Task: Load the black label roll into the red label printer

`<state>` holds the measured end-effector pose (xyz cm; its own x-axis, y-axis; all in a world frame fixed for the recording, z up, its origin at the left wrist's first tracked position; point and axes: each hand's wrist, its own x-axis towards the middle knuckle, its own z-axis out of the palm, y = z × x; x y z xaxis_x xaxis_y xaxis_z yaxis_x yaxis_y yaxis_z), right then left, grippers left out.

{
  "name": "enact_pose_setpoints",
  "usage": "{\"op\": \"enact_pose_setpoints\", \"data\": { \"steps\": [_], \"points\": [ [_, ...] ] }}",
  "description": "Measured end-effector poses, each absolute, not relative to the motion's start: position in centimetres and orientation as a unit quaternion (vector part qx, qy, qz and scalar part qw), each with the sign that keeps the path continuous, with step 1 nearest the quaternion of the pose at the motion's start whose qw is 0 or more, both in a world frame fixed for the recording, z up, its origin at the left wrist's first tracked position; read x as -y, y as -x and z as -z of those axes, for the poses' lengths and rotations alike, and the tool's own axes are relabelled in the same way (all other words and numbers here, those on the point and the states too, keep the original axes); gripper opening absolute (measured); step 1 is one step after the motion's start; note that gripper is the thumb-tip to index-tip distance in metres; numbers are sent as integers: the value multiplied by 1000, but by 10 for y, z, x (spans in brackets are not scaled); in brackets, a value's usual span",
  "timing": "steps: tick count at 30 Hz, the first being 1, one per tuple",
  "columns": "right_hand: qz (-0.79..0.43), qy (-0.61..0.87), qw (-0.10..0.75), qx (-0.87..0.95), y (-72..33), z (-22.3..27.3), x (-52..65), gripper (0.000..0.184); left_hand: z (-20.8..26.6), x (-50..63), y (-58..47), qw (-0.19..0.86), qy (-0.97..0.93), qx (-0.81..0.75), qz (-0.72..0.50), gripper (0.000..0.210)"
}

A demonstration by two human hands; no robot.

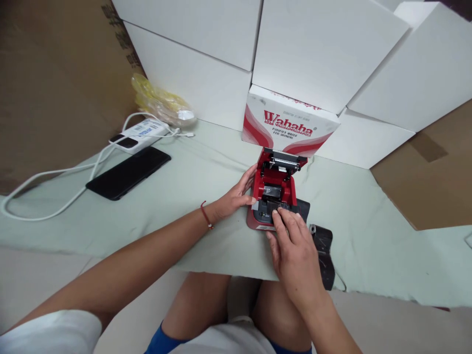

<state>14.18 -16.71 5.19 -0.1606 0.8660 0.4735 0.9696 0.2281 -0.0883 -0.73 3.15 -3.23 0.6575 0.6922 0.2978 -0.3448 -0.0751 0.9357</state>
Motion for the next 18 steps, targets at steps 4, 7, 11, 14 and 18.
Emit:
{"op": "enact_pose_setpoints", "data": {
  "steps": [4, 7, 11, 14, 18],
  "points": [
    [116, 623, 213, 744, -140, -46, 171, 68, 32, -27, 9, 673, -616, -148, -382, 105],
    [113, 627, 210, 742, -140, -46, 173, 71, 31, -22, 12, 668, -620, -169, -376, 100],
    [114, 627, 207, 742, -141, -45, 174, 72, 25, -25, 16, 665, -616, -181, -382, 103],
    [105, 626, 210, 744, -141, -44, 174, 71, 5, -37, 15, 623, -624, -207, -424, 111],
    [96, 629, 217, 740, -142, -42, 177, 69, -37, -52, 8, 532, -666, -260, -454, 85]
  ]
}}
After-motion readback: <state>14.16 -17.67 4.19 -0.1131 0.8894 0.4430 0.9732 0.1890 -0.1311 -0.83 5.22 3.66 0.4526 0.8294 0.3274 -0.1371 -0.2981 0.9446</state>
